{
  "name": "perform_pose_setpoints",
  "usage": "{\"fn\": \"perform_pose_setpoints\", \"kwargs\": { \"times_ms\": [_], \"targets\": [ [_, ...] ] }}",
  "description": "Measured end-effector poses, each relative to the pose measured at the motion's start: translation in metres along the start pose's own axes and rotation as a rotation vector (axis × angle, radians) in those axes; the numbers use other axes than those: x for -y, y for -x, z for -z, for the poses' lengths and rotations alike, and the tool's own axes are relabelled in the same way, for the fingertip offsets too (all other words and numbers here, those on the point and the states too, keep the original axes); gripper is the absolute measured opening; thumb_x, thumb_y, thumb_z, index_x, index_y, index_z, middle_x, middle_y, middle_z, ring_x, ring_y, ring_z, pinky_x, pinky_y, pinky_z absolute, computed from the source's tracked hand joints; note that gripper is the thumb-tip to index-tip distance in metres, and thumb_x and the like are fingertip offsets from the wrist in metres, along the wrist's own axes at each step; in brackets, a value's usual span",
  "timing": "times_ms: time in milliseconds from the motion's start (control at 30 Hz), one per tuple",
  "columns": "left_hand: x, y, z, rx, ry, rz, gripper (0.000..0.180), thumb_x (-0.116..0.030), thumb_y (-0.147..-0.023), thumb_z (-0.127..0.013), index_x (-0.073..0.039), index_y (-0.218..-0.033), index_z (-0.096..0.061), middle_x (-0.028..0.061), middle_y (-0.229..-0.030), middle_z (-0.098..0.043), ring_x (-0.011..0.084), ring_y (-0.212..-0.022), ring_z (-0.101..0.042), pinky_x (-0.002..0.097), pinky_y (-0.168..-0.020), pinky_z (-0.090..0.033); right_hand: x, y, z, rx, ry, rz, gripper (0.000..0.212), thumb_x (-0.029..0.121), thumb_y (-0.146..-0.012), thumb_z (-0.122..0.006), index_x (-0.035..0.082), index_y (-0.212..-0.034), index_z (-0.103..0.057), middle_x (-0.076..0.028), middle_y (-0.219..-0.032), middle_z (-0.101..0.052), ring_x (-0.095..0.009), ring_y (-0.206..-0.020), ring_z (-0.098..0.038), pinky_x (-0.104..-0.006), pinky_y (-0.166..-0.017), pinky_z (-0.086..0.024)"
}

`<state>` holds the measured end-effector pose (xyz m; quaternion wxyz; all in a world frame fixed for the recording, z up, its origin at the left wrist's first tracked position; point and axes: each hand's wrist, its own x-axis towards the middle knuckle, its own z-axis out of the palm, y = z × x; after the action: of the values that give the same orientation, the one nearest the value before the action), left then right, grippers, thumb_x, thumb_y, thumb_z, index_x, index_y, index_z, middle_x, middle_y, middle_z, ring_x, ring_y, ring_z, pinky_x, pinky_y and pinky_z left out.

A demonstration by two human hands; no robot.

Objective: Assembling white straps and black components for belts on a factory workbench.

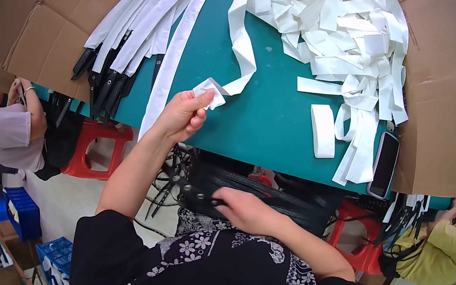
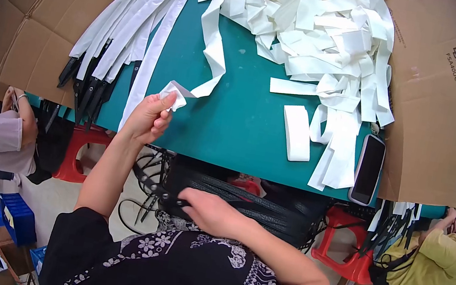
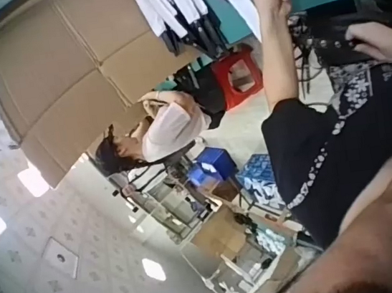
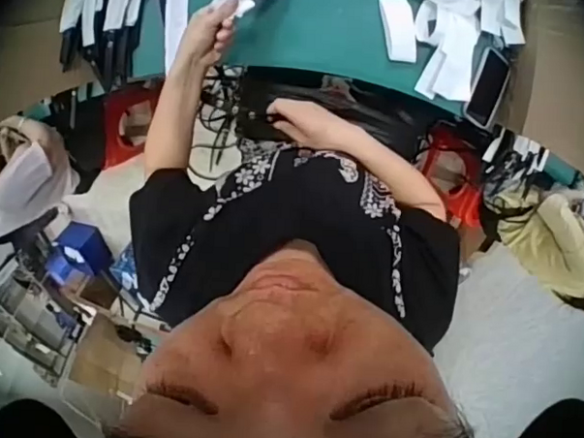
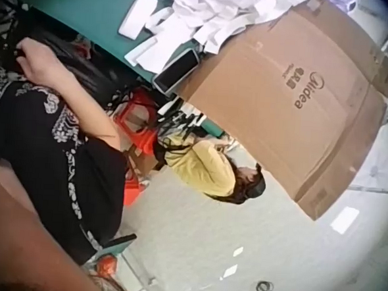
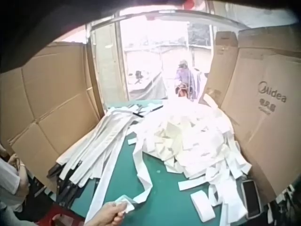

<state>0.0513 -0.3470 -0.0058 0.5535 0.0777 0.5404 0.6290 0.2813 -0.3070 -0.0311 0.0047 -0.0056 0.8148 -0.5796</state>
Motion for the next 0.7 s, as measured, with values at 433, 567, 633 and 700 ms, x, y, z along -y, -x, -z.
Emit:
{"fn": "perform_pose_setpoints", "kwargs": {
  "times_ms": [433, 567, 633, 700],
  "targets": [
    [0.021, -0.033, -0.008, 0.048, 0.263, -0.098, 0.027, -0.029, -0.088, -0.051, -0.010, -0.070, -0.049, -0.0032, -0.051, -0.041, 0.0079, -0.047, -0.044, 0.0212, -0.046, -0.039, 0.024, 0.052, 0.028, -0.790, -0.755, 0.001, 0.023, 0.011, -0.089, -0.049, -0.006, -0.104, -0.050, -0.007, -0.073, -0.059, -0.011, -0.064, -0.058, -0.0232, -0.059, -0.047],
    [0.027, -0.026, -0.013, 0.218, 0.565, 0.046, 0.038, -0.038, -0.090, -0.041, -0.008, -0.070, -0.052, 0.0207, -0.115, -0.050, 0.0358, -0.112, -0.044, 0.0530, -0.094, -0.034, 0.012, 0.046, 0.027, -0.599, -0.526, -0.190, 0.031, 0.003, -0.087, -0.048, -0.004, -0.117, -0.046, -0.012, -0.092, -0.062, -0.012, -0.073, -0.059, -0.0236, -0.069, -0.048],
    [0.027, -0.016, -0.024, 0.319, 0.638, -0.051, 0.035, -0.035, -0.092, -0.037, -0.008, -0.071, -0.048, 0.0229, -0.126, -0.040, 0.0369, -0.118, -0.039, 0.0554, -0.097, -0.029, 0.009, 0.033, 0.021, -0.540, -0.437, -0.280, 0.029, 0.002, -0.086, -0.046, -0.002, -0.115, -0.048, -0.010, -0.094, -0.061, -0.010, -0.073, -0.058, -0.0218, -0.069, -0.047],
    [0.013, -0.002, -0.051, 0.111, 0.715, -0.053, 0.037, -0.035, -0.094, -0.033, -0.009, -0.070, -0.043, 0.0133, -0.095, -0.058, 0.0252, -0.081, -0.061, 0.0396, -0.077, -0.048, -0.006, 0.023, 0.012, -0.576, -0.474, -0.326, 0.028, 0.003, -0.086, -0.047, -0.002, -0.114, -0.048, -0.010, -0.092, -0.061, -0.010, -0.073, -0.057, -0.0219, -0.068, -0.047]
  ]
}}
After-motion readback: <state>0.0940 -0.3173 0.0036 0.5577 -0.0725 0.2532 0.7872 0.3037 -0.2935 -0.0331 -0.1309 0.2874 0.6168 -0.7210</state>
